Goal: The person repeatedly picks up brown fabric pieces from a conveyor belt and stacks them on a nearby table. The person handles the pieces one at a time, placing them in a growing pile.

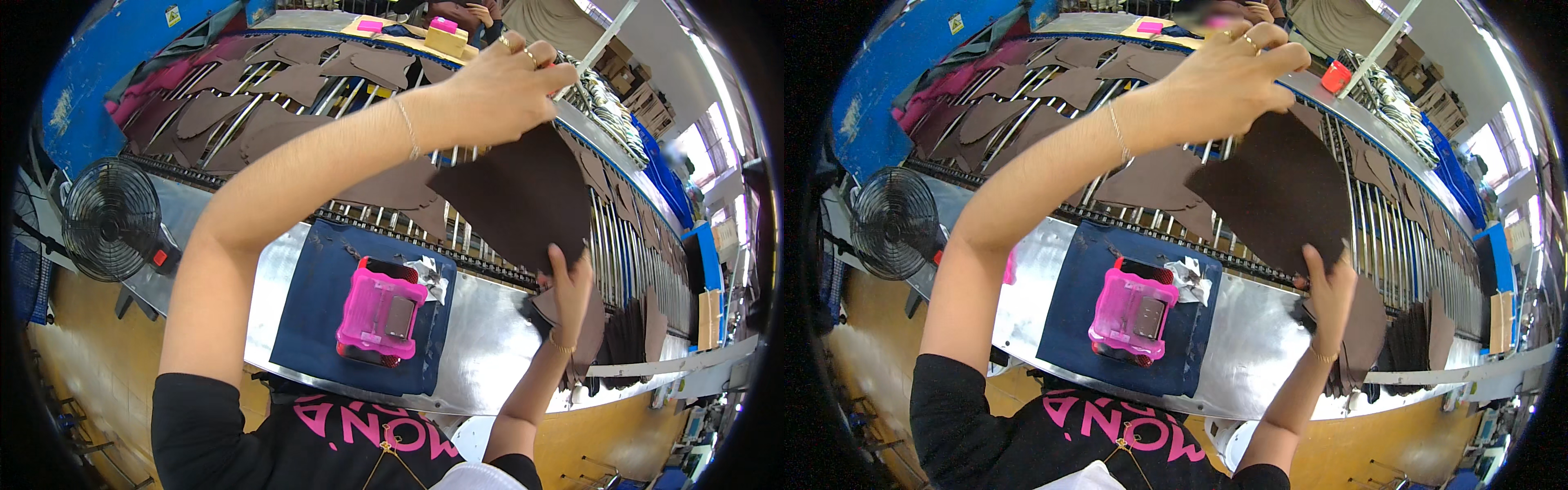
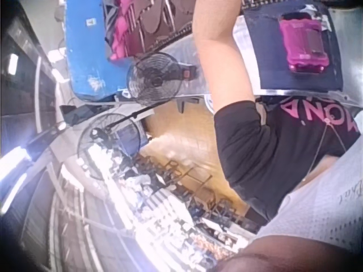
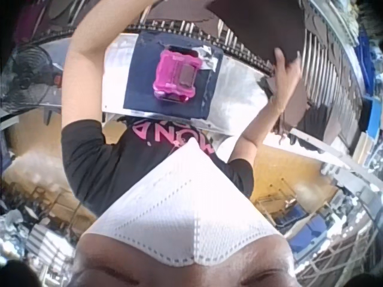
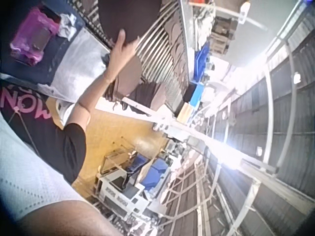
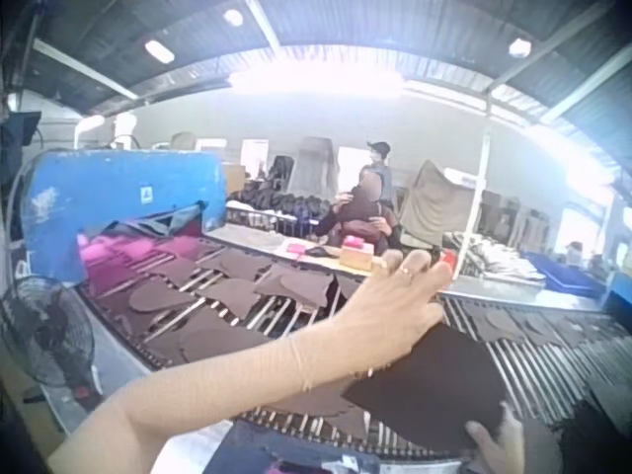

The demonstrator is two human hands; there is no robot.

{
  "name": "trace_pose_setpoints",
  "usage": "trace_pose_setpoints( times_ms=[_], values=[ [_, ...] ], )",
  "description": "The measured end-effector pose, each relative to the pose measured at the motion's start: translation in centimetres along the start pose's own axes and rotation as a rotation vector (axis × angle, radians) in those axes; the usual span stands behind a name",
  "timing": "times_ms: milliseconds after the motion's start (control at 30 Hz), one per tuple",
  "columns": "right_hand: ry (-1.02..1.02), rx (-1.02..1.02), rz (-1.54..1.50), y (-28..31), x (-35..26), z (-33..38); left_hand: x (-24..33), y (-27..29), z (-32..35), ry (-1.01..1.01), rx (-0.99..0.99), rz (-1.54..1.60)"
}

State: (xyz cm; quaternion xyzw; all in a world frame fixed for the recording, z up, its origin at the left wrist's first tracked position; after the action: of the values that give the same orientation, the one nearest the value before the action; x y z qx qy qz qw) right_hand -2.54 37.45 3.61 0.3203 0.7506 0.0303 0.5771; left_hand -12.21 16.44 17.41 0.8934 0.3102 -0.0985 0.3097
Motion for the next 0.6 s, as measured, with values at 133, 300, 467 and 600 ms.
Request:
trace_pose_setpoints(
  times_ms=[133, 300, 467, 600],
  values=[
    [-0.146, -0.377, -0.130, -6.7, 4.3, -3.7, -4.0, -1.4, 0.3, -0.123, -0.025, -0.236],
    [-0.035, -0.327, -0.194, -12.9, 1.5, -5.5, -6.0, -3.6, 2.0, -0.190, -0.192, -0.305],
    [-0.195, -0.290, -0.449, -19.1, 7.0, -7.0, -6.9, -1.7, 2.6, 0.038, 0.146, -0.120],
    [-0.461, -0.263, -0.648, -22.8, 12.5, -6.6, -9.3, 4.5, 5.2, 0.217, 0.388, 0.089]
  ],
)
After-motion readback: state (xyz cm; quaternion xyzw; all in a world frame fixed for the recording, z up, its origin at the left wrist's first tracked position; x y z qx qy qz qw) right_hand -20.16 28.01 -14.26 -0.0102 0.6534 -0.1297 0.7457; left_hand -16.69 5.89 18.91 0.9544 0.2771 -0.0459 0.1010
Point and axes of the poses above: each hand's wrist, its own z-axis away from the middle knuckle, its own y-axis out of the back of the hand, x = y × z, the point moved 7 cm from there along -z, towards the middle knuckle, and after that the axes turned 2 degrees about z, right-handed, at the moved point
